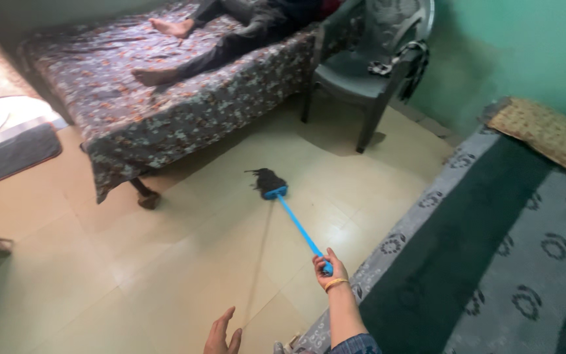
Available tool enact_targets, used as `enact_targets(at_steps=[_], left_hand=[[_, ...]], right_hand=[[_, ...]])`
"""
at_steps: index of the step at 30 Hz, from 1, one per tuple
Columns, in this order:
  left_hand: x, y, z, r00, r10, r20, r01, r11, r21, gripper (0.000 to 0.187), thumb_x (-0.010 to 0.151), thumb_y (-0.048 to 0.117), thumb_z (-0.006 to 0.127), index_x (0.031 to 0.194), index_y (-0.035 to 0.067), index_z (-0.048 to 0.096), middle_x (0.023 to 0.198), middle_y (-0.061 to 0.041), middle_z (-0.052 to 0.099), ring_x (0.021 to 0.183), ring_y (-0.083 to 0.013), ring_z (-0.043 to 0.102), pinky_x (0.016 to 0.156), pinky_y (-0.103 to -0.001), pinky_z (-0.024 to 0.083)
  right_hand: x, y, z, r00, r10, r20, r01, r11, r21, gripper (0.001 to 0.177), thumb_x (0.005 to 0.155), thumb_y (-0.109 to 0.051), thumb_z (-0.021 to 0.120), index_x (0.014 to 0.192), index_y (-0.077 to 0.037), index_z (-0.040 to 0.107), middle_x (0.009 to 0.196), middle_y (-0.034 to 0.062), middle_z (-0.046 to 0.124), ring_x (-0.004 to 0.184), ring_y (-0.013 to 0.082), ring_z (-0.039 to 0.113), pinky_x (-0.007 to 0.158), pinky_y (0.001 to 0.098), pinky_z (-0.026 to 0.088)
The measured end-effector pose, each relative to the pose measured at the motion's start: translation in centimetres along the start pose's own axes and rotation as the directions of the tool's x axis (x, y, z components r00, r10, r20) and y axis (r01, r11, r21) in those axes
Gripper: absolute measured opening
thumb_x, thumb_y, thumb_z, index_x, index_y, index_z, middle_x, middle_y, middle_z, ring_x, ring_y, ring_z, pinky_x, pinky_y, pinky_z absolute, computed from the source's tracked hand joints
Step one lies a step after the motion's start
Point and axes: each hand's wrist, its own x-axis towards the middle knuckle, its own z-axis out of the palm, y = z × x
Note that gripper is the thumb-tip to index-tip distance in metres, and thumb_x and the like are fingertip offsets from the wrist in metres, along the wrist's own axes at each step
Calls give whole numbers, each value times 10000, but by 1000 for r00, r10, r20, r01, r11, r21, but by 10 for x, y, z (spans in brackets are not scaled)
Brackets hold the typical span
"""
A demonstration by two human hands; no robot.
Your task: The person rinses and wrings a mop head in a bucket of water under a tap and then uses the mop to clean the tiled floor of a bedroom.
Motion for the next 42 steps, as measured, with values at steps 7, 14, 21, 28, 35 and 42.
enact_targets(at_steps=[7, 14, 21, 28, 35, 42], left_hand=[[5, 21, 17, 977, 192, 93, -194, 981, 8, 672, 806, 140, 780, 1424, 190, 524, 1291, -116, 652, 1239, -261, 643, 1028, -402, 532], [-23, 51, 11, 938, 189, 292, -187, 982, -34, 646, 834, 173, 760, 1430, 191, 511, 1333, -134, 623, 1277, -282, 610, 1064, -391, 505], [-60, 27, -25, 892, 245, 379, -235, 969, -74, 607, 885, 242, 745, 1445, 180, 521, 1326, -149, 614, 1250, -301, 619, 1054, -400, 504], [-94, 9, -106, 862, 433, 263, -343, 881, -326, 667, 833, 185, 830, 1405, 75, 506, 1253, -155, 651, 1151, -237, 661, 934, -375, 532], [-106, 12, -141, 984, 6, 177, 75, 891, -448, 428, 891, 124, 728, 1303, 84, 619, 1097, -159, 759, 996, -199, 771, 833, -325, 621], [-115, 60, -132, 980, 125, 155, -68, 942, -328, 455, 800, 118, 818, 1219, 100, 641, 1168, -60, 724, 1002, -133, 711, 848, -315, 603]], right_hand=[[-48, -2, -50, 982, -178, 59, 170, 978, 118, 285, 933, -160, 656, 1129, -8, 518, 883, 151, 606, 638, 166, 619, 509, 232, 540], [-82, 104, -84, 975, -198, -101, 193, 979, -62, 275, 964, -321, 576, 1026, -57, 527, 773, 120, 619, 604, 231, 640, 516, 340, 585], [-129, 249, -122, 990, -131, -51, 98, 902, -420, 189, 981, -213, 454, 1158, -273, 426, 822, 135, 643, 651, 306, 666, 567, 444, 569], [-157, 334, -120, 994, 34, 99, 5, 932, -363, 199, 1082, -320, 486, 1196, -170, 422, 853, 70, 619, 700, 231, 670, 620, 412, 584], [-146, 351, -122, 951, 215, 223, -42, 803, -594, 289, 1042, -261, 515, 1329, -288, 530, 925, 75, 566, 750, 190, 616, 634, 332, 568], [-134, 299, -132, 445, -29, 895, 602, -730, -323, 666, 666, -50, 789, 1305, -128, 617, 1233, 283, 618, 1130, 454, 579, 941, 496, 486]])
